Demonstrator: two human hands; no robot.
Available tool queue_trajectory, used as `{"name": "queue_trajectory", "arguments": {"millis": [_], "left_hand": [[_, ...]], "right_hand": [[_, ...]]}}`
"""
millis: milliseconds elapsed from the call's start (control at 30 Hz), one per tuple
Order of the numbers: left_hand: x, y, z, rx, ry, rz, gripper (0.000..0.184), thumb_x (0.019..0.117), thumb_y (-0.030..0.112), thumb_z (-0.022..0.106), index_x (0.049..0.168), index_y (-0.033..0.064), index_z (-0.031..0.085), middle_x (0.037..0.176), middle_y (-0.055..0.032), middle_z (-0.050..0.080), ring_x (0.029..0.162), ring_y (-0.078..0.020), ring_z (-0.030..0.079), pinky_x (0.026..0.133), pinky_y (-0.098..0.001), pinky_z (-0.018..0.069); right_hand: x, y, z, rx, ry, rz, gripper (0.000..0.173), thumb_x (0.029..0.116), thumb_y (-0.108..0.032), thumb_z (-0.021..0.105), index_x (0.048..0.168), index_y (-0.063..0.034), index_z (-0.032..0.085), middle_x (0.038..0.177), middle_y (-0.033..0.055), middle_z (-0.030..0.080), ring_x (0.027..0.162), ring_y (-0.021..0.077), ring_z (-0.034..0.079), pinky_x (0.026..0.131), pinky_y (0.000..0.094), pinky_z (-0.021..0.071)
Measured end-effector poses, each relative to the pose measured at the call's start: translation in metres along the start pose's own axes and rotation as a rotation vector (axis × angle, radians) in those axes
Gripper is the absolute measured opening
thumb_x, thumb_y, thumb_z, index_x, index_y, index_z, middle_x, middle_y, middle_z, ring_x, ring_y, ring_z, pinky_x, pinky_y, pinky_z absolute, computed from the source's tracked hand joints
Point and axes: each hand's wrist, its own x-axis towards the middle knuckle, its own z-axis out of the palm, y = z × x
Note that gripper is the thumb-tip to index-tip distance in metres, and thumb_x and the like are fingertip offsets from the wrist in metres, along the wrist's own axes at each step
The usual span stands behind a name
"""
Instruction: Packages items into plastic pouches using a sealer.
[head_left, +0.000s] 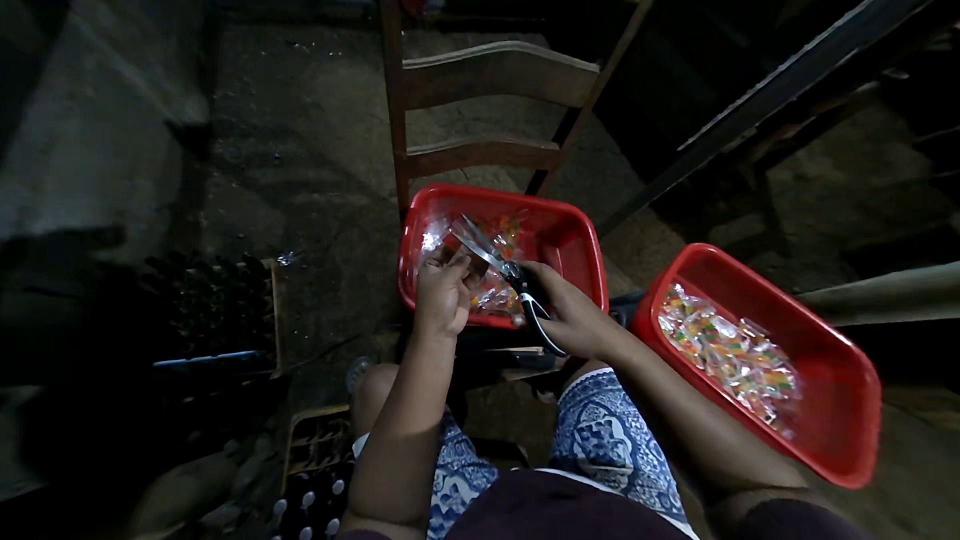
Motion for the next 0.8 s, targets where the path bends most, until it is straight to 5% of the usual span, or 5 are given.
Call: {"name": "queue_trajectory", "arguments": {"millis": [300,567,800], "left_hand": [[0.0051,-0.0006,-0.0059,-0.039,-0.034,0.007,0.012,0.1032,0.001,0.053,0.108,0.0080,0.061,0.096,-0.0042,0.071,0.084,-0.0147,0.072,0.080,-0.0325,0.0618],[0.0012,-0.0043,-0.0028,0.044,-0.068,0.021,0.019,0.1010,-0.005,0.050,0.105,0.0076,0.063,0.093,-0.0023,0.071,0.082,-0.0130,0.070,0.080,-0.0326,0.0612],[0.0025,-0.0038,-0.0034,0.037,-0.079,0.023,0.015,0.1011,-0.002,0.055,0.106,0.0072,0.065,0.094,-0.0032,0.072,0.082,-0.0131,0.071,0.079,-0.0315,0.0615]], "right_hand": [[0.0004,0.0016,0.0004,-0.098,0.068,-0.084,0.060,0.0984,-0.042,0.064,0.145,-0.0048,0.053,0.111,0.0146,0.069,0.092,0.0236,0.067,0.084,0.0454,0.0562],[0.0048,-0.0068,-0.0012,-0.093,0.056,-0.011,0.068,0.0956,-0.048,0.065,0.147,-0.0058,0.049,0.117,0.0139,0.066,0.098,0.0237,0.065,0.087,0.0474,0.0544],[0.0063,-0.0012,0.0030,-0.127,0.102,-0.075,0.060,0.0981,-0.036,0.066,0.146,-0.0041,0.052,0.113,0.0163,0.069,0.092,0.0270,0.068,0.085,0.0494,0.0559]]}}
